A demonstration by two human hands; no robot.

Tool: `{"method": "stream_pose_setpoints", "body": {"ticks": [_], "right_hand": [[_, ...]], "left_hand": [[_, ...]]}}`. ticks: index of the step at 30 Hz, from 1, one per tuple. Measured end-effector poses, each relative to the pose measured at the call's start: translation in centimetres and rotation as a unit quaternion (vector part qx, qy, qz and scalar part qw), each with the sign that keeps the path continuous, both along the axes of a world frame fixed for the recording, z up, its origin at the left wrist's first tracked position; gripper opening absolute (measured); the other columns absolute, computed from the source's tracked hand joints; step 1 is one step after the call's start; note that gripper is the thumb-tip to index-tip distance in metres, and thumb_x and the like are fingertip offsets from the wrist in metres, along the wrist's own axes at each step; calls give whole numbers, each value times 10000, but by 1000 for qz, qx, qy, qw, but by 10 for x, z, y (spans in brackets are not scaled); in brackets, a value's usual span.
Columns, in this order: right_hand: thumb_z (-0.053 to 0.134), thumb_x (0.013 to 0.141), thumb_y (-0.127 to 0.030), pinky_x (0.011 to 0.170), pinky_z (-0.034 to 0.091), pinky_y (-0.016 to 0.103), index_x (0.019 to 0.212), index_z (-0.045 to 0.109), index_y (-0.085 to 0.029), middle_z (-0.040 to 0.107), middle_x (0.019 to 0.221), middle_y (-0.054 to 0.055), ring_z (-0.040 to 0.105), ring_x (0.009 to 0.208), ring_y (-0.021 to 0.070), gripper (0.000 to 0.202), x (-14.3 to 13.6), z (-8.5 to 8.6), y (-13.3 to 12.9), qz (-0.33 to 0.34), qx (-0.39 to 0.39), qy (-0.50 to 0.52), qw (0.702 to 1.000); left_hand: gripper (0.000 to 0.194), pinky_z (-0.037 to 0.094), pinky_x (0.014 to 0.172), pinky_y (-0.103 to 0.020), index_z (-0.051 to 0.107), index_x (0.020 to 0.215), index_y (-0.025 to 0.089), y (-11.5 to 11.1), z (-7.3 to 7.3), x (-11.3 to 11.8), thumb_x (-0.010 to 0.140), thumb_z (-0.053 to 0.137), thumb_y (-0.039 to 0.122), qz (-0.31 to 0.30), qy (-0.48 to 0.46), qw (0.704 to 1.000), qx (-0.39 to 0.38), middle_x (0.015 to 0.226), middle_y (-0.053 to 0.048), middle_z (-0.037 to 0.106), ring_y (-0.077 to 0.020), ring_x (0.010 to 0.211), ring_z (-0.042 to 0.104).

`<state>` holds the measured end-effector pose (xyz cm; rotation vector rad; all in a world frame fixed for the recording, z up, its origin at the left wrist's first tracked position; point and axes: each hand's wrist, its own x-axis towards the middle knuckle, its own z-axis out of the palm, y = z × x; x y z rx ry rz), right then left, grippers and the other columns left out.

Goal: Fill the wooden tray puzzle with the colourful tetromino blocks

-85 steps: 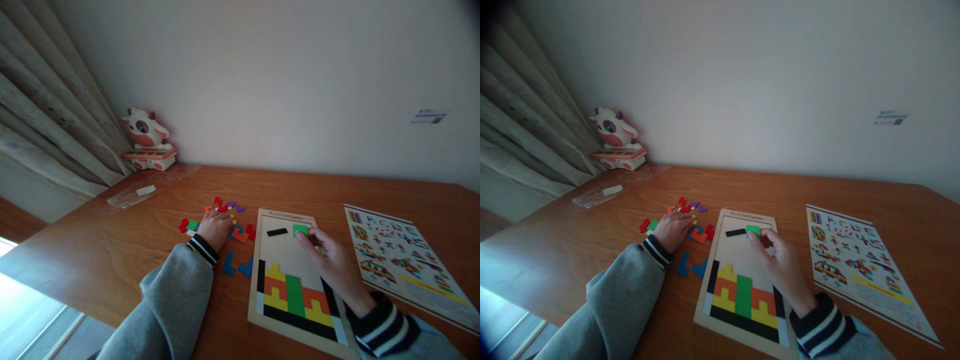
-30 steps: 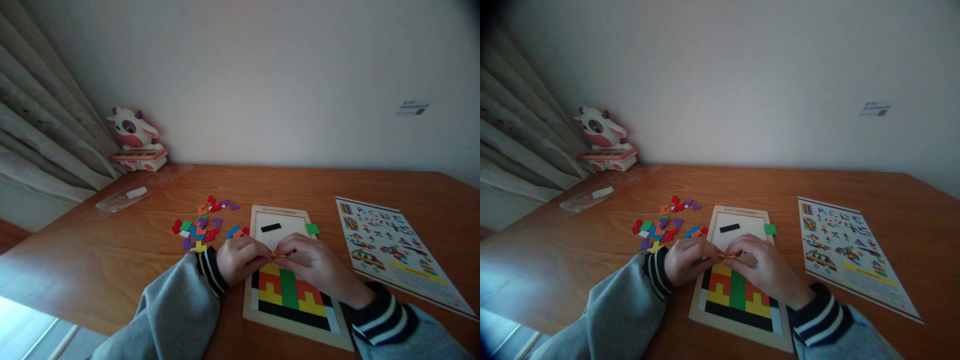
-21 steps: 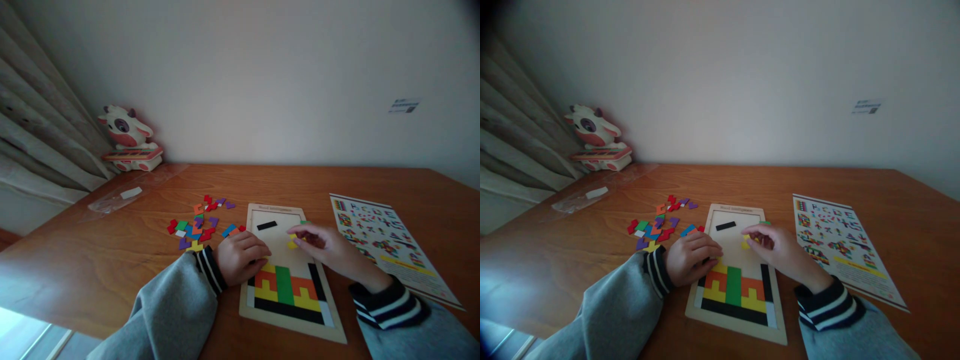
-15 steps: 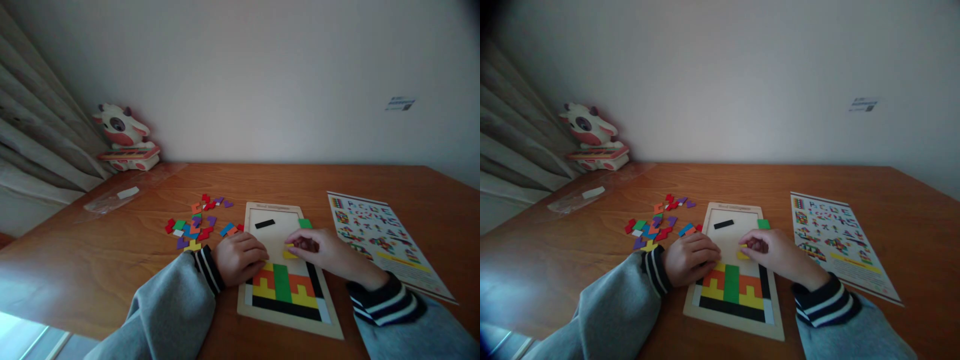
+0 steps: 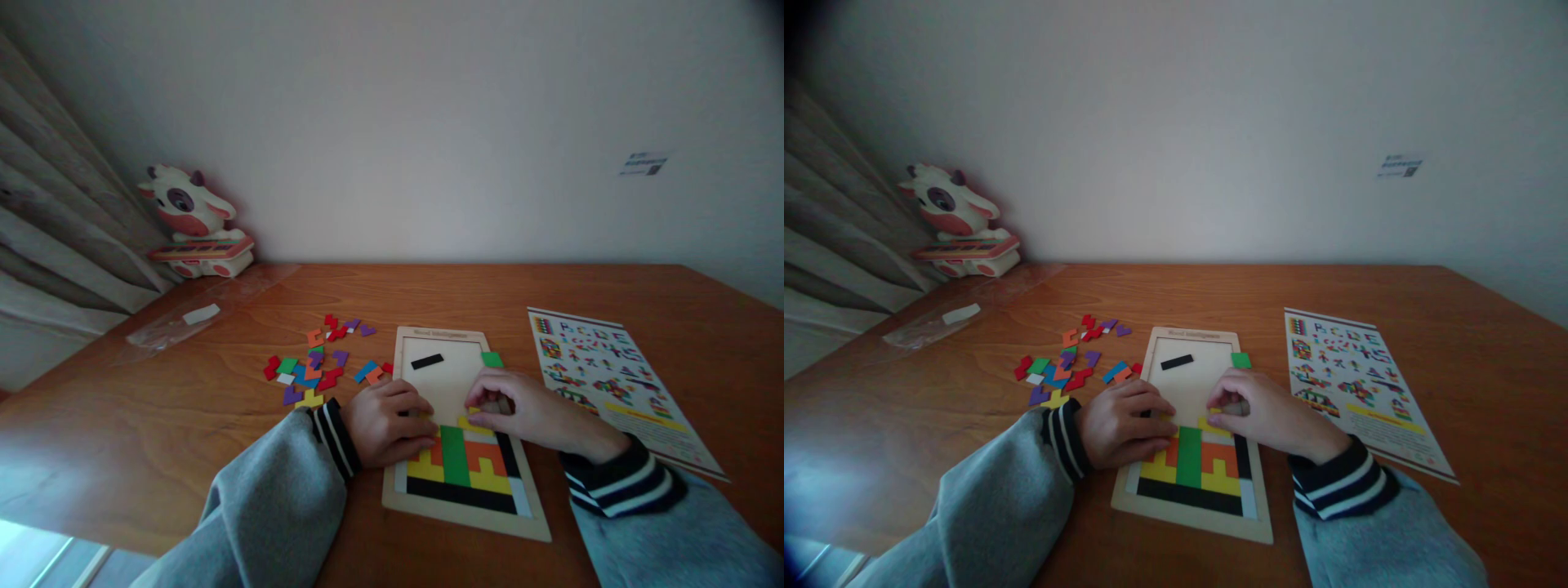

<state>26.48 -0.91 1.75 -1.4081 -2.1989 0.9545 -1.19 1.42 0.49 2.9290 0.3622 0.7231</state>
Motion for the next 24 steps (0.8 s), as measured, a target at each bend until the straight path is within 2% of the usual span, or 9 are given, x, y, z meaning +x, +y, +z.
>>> {"method": "stream_pose_setpoints", "body": {"ticks": [5, 10, 16, 20, 24], "right_hand": [[684, 835, -440, 653, 488, 292, 869, 718, -215, 678, 864, 35, 613, 727, 163, 231, 2, 0, 1, 19, -1, 12, 1000], [659, 861, -454, 786, 501, 339, 895, 747, -236, 691, 928, 43, 634, 852, 192, 238, 3, 3, 2, 37, 7, 21, 999], [726, 789, -523, 866, 460, 372, 919, 756, -273, 675, 970, 36, 617, 944, 222, 284, 3, 3, 1, 46, 18, -26, 998], [711, 799, -532, 873, 449, 371, 916, 753, -275, 668, 1001, 37, 607, 961, 220, 285, 4, 4, 0, 53, 10, -34, 998], [670, 835, -527, 855, 447, 373, 877, 763, -273, 688, 945, 36, 608, 917, 214, 273, 2, 7, 0, 62, 28, -22, 997]], "left_hand": [[227, 522, 887, -331, 723, 1056, 217, 0, -1, -1, 931, 600, 362, -2, -2, 1000, -2, 1070, -73, 709, -196, 983, 613], [222, 520, 879, -333, 735, 1037, 220, 0, 0, -1, 923, 612, 366, -5, -10, 1000, -7, 1074, -66, 714, -208, 982, 609], [226, 513, 887, -331, 725, 1051, 214, 1, -2, -1, 924, 612, 364, -5, -6, 1000, -3, 1068, -70, 711, -201, 982, 608], [215, 509, 896, -327, 722, 1052, 221, 1, -1, -1, 921, 622, 360, -3, -5, 1000, -6, 1070, -67, 708, -196, 990, 607], [221, 509, 897, -323, 715, 1072, 224, 1, 0, -2, 917, 628, 355, -8, 1, 1000, -4, 1080, -63, 707, -197, 1000, 609]]}}
